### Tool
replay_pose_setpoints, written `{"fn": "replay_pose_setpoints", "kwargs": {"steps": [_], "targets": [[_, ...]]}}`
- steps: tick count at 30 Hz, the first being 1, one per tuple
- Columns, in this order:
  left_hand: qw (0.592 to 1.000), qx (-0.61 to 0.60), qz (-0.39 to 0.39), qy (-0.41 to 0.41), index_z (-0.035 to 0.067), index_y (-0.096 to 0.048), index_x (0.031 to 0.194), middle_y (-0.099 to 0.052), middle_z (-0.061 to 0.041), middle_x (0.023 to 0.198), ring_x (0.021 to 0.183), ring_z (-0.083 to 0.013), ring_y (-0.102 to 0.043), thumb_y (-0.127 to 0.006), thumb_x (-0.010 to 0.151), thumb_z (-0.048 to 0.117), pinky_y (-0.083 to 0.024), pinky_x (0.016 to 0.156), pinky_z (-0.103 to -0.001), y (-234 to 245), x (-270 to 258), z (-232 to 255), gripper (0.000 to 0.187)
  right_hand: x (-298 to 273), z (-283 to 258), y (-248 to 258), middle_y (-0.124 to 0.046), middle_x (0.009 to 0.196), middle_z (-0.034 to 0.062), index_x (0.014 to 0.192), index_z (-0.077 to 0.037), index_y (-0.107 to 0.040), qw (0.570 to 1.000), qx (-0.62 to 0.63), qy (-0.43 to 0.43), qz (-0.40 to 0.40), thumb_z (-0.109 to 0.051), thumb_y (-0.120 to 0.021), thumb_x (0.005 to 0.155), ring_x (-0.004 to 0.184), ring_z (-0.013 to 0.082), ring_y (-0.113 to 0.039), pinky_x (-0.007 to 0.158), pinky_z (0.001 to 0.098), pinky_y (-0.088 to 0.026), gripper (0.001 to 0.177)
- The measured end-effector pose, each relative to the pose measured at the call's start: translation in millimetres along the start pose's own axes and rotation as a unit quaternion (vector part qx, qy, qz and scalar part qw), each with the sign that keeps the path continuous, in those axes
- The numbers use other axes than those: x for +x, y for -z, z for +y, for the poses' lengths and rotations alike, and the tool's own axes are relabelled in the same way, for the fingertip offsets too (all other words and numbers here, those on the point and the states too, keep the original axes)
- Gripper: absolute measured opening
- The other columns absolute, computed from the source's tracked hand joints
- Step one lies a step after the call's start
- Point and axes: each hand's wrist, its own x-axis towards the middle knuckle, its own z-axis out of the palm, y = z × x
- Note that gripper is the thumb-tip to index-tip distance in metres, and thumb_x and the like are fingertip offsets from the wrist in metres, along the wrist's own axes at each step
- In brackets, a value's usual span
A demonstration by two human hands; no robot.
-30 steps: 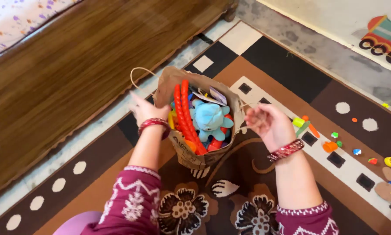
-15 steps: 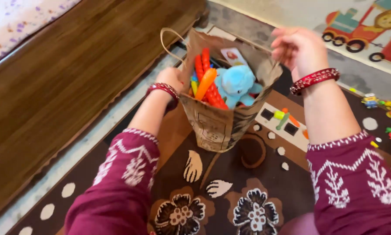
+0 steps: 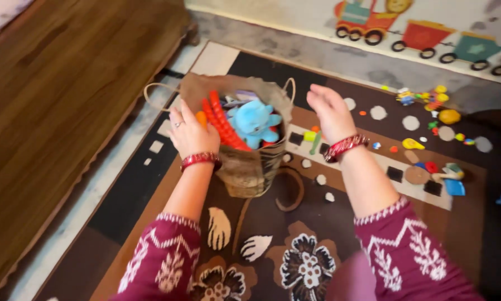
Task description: Picking up various plastic toys and blocks from a rug, placing them in a paper shopping bag, and سپس sorting them onto a headboard shelf.
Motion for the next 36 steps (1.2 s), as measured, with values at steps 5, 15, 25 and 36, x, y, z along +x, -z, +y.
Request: {"fn": "replay_pose_setpoints", "kwargs": {"steps": [5,15,25,36], "targets": [[0.98,-0.022,0.082,-0.182,0.002,-0.044,0.153,-0.033,-0.025,0.162,0.15,-0.041,-0.033,-0.071,0.083,0.017,-0.016,0.119,-0.072,3.7,-40.5,76.1,0.077,-42.7,11.3,81.8,-0.068,0.127,0.0052,0.129,-0.008,-0.063,0.983,-0.072,0.15,0.072,-0.022,-0.068,0.096,0.119,0.0161,-0.064,0.101,0.0298,-0.049,0.036],[0.946,0.002,-0.012,-0.324,0.009,-0.053,0.144,-0.037,-0.019,0.16,0.149,-0.0353,-0.036,-0.071,0.082,0.018,-0.006,0.117,-0.075,-28.2,-65.8,207.2,0.065,-112.3,-7.3,385.1,-0.042,0.153,0.0277,0.145,-0.004,-0.051,0.674,-0.59,0.148,0.419,-0.025,-0.073,0.089,0.147,0.0448,-0.035,0.114,0.0688,-0.02,0.063],[0.904,-0.023,-0.089,-0.418,0.009,-0.058,0.137,-0.043,-0.018,0.154,0.145,-0.0351,-0.04,-0.075,0.08,0.02,-0.006,0.118,-0.073,-74.6,-50.4,294.4,0.061,-119.0,18.3,413.4,-0.014,0.169,0.0313,0.164,0.004,-0.021,0.594,-0.632,-0.18,0.464,-0.048,-0.073,0.076,0.157,0.0446,-0.009,0.121,0.0646,-0.006,0.115],[0.916,-0.027,-0.239,-0.321,0.016,-0.059,0.136,-0.044,-0.014,0.153,0.141,-0.0317,-0.042,-0.072,0.077,0.022,-0.006,0.118,-0.07,-276.0,-73.2,259.8,0.06,-118.9,-5.4,404.6,0.001,0.171,0.0223,0.164,-0.001,-0.002,0.577,-0.649,-0.302,0.393,-0.056,-0.08,0.065,0.158,0.0363,0.001,0.121,0.061,-0.004,0.138]]}}
